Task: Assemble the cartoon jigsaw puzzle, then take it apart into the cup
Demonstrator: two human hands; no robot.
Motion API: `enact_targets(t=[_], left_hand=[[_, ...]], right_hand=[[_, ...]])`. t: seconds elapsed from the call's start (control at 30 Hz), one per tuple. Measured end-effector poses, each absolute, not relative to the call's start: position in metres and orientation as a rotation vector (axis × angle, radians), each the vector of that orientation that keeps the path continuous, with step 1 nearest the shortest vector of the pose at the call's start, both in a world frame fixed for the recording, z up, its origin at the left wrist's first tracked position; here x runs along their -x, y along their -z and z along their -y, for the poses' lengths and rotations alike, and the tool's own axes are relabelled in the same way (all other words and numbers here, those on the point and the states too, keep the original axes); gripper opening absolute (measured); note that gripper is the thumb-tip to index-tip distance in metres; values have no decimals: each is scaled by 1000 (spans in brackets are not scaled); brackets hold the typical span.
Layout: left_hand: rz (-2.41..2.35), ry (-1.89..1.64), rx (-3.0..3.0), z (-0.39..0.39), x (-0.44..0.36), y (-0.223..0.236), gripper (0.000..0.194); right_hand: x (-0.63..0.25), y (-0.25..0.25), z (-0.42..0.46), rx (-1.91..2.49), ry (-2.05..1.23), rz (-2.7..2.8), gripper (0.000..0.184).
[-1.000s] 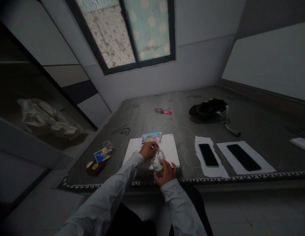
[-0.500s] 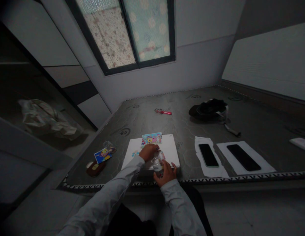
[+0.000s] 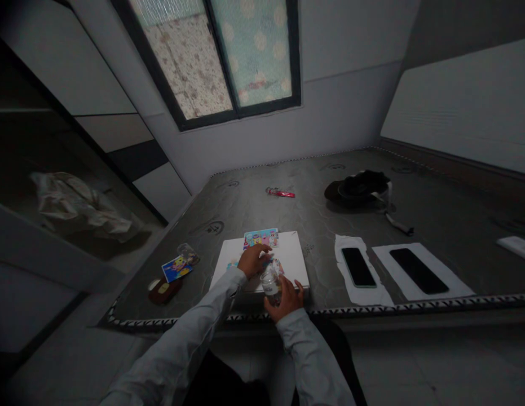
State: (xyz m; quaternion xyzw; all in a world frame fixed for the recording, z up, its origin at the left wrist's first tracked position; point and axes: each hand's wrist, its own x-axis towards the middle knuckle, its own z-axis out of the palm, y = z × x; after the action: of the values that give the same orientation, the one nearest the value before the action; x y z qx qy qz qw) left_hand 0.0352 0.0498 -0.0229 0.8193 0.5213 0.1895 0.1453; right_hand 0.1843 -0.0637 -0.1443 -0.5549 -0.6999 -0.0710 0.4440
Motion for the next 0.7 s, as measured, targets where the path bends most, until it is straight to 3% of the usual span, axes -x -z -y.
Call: enact_targets(t=[0.13, 0.23, 0.7], left_hand=[[-1488, -318, -2444, -46, -38, 21, 34], [-1528, -238, -2419, -48, -40, 20, 29], [-1490, -317, -2379, -43, -39, 19, 15]], right_hand=[[-185, 145, 63, 1366, 211, 1737, 69], [-185, 146, 63, 1382, 197, 1741, 69], [-179, 135, 69, 1412, 59, 1687, 65]])
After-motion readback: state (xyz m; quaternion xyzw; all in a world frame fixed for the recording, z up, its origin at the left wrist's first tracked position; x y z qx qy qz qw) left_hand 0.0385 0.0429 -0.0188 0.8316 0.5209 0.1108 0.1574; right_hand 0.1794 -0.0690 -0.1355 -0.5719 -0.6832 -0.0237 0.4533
